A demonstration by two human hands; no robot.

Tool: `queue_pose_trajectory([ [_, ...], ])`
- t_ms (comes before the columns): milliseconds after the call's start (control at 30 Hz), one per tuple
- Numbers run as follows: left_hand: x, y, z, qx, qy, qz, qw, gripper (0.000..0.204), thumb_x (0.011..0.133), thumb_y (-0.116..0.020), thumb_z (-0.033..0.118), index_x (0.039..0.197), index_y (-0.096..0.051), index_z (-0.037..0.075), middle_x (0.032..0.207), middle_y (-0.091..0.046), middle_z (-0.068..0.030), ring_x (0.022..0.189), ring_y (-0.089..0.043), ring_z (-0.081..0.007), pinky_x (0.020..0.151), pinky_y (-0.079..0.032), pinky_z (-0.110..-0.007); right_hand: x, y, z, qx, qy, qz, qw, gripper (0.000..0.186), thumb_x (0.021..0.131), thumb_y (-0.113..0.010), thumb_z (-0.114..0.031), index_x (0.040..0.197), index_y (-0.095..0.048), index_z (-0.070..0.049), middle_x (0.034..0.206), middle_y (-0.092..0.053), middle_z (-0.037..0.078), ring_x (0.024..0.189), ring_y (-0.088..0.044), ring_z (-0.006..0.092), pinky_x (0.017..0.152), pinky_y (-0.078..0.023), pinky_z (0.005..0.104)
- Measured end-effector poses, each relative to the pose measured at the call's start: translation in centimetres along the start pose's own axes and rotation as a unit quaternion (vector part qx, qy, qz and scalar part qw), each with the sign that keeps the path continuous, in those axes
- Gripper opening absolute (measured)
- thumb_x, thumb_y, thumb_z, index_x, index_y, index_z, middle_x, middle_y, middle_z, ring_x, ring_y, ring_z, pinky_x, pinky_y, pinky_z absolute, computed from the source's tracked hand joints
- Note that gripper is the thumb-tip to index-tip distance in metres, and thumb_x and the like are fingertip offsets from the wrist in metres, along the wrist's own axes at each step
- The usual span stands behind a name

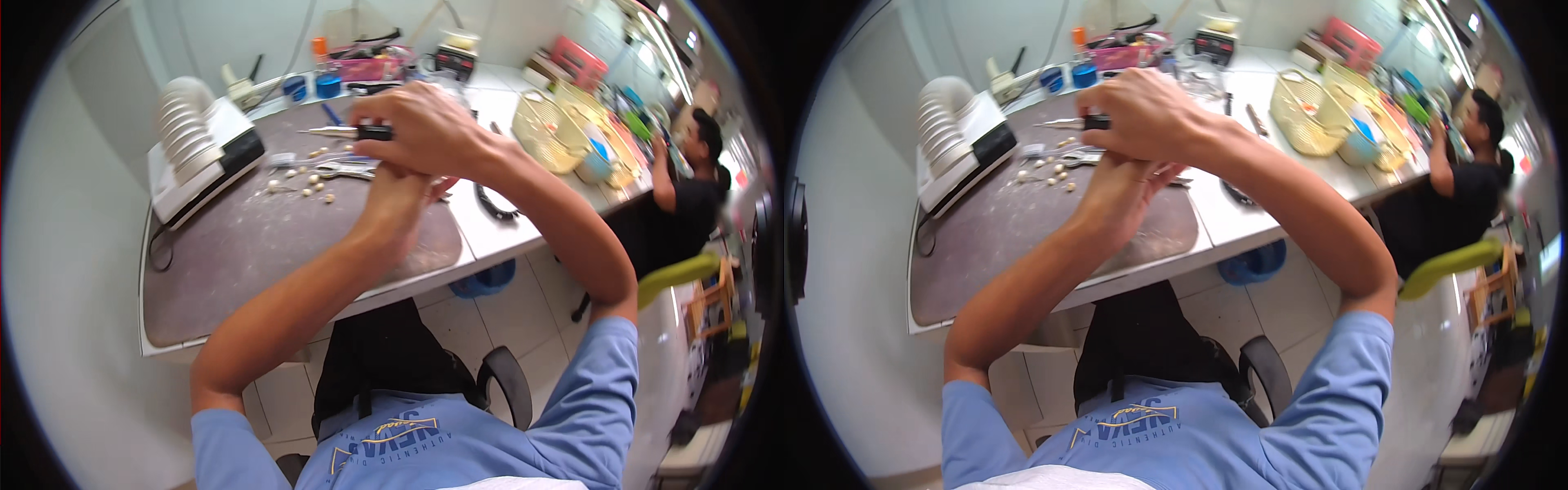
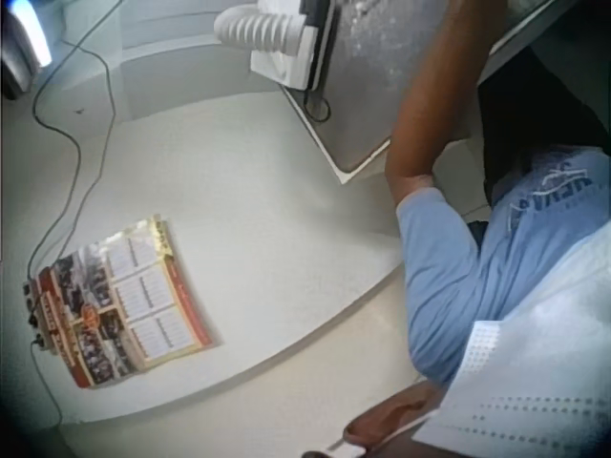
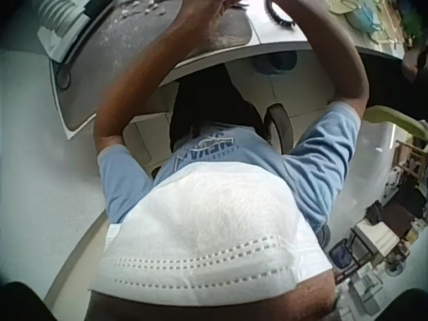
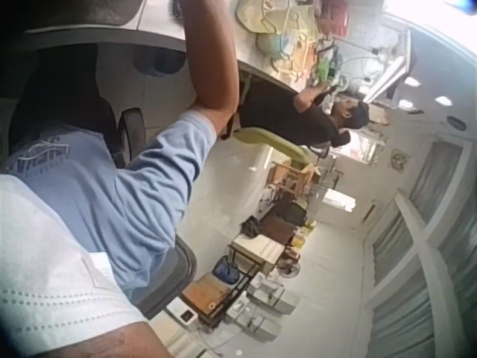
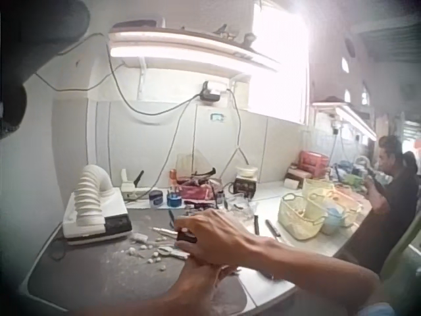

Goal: The person picks up several dental prosthetic pieces and uses a hand-held grinding tool to refine the shape of one piece before placing several items into a plastic basket.

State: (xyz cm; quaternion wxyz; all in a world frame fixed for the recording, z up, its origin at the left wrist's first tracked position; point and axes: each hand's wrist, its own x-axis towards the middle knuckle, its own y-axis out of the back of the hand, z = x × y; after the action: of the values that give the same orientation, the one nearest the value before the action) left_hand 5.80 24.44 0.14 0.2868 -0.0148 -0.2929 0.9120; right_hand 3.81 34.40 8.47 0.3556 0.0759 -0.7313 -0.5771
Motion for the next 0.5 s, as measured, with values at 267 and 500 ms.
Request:
queue_pose_trajectory([
  [267, -0.9, 0.1, -1.7, -0.025, -0.069, 0.014, 0.997, 0.039, 0.099, -0.068, 0.017, 0.132, -0.050, 0.003, 0.127, -0.060, -0.0058, 0.115, -0.062, -0.0181, 0.107, -0.049, -0.039, -0.9, 0.7, -1.2, -0.001, -0.035, -0.009, 0.999, 0.035, 0.089, -0.073, -0.038, 0.104, -0.076, -0.006, 0.092, -0.075, 0.016, 0.087, -0.072, 0.0344, 0.080, -0.053, 0.0452],
  [500, -0.7, -0.6, -1.4, 0.001, -0.108, -0.049, 0.993, 0.036, 0.100, -0.066, 0.016, 0.130, -0.050, 0.003, 0.122, -0.058, -0.0058, 0.117, -0.059, -0.0159, 0.100, -0.050, -0.035, -3.4, 1.0, -0.9, 0.127, -0.016, 0.102, 0.987, 0.033, 0.092, -0.071, -0.037, 0.096, -0.078, -0.005, 0.084, -0.075, 0.013, 0.080, -0.072, 0.0303, 0.079, -0.056, 0.0397],
])
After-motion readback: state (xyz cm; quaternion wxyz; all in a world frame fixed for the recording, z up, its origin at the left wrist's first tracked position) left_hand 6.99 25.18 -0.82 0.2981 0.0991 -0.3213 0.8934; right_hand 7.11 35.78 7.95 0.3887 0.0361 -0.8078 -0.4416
